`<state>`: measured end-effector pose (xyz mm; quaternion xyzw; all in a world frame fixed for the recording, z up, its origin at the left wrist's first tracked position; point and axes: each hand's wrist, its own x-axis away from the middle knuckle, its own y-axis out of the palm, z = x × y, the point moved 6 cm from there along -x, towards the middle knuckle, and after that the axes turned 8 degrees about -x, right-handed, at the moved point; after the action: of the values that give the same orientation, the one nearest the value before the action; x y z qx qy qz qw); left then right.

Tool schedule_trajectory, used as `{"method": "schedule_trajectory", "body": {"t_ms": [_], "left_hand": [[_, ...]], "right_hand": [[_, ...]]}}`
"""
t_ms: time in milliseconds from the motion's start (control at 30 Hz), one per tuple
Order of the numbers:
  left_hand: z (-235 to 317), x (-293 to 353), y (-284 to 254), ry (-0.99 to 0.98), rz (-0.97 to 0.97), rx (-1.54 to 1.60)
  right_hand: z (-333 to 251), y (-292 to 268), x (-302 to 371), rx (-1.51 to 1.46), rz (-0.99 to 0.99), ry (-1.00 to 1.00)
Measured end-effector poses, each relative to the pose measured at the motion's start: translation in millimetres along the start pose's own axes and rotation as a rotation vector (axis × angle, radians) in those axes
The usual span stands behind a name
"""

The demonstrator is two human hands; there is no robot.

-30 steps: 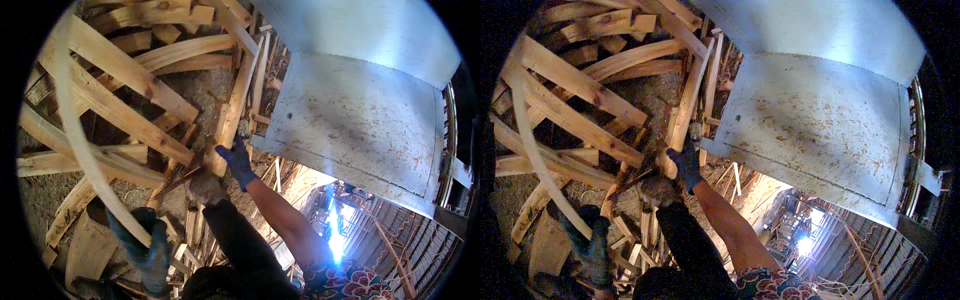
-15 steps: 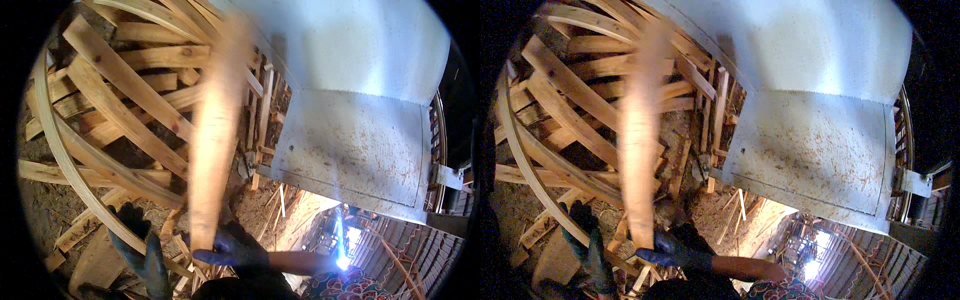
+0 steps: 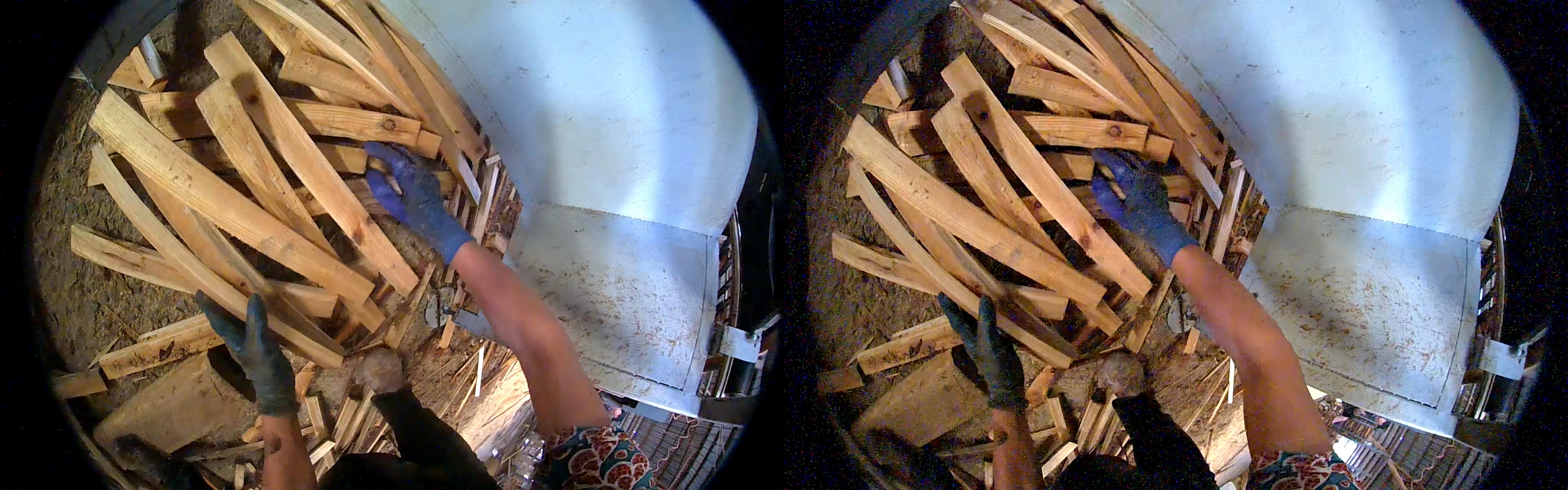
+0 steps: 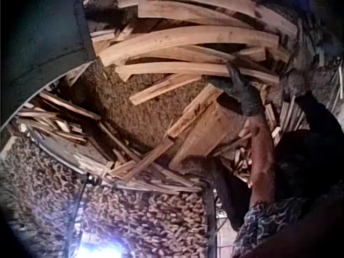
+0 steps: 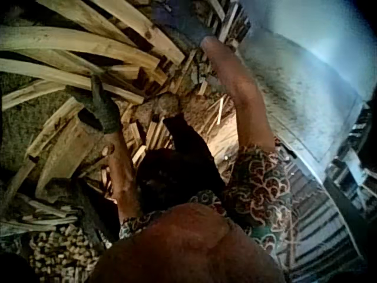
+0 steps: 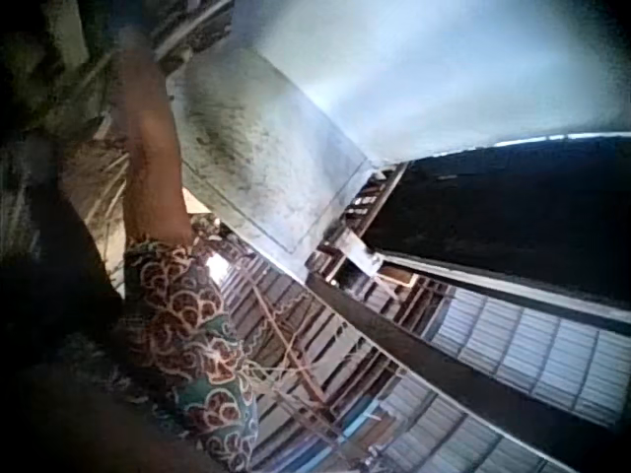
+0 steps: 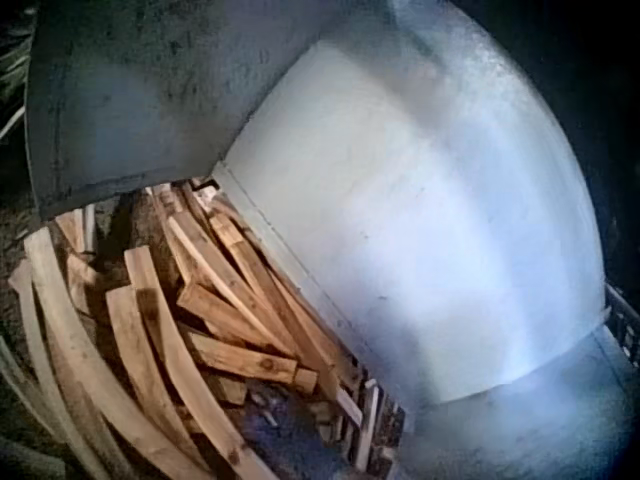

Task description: The person picks up loose wooden planks from a large pile on the floor and stacks them neatly onto a metal rack. The person repeatedly gathers handfuls of planks, aligns them, and places them on the rack to organize the wood.

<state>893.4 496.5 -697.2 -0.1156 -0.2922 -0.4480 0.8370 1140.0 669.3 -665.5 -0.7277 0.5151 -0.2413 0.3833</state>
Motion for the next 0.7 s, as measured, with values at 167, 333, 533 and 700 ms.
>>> {"method": "schedule_trajectory", "body": {"t_ms": [167, 333, 533, 700], "left_hand": [[4, 17, 28, 0.023, 0.068, -0.179], [-2, 28, 31, 0.08, 0.008, -0.102], [-71, 21, 11, -0.006, -0.159, -0.115], [-71, 15, 16, -0.521, -0.191, 0.81]], "right_hand": [[-52, 42, 47, -0.158, -0.007, 0.108], [-76, 38, 48, -0.109, -0.19, -0.003], [-78, 17, -84, 0.251, -0.058, -0.264], [-65, 52, -104, 0.344, -0.123, -0.165]]}}
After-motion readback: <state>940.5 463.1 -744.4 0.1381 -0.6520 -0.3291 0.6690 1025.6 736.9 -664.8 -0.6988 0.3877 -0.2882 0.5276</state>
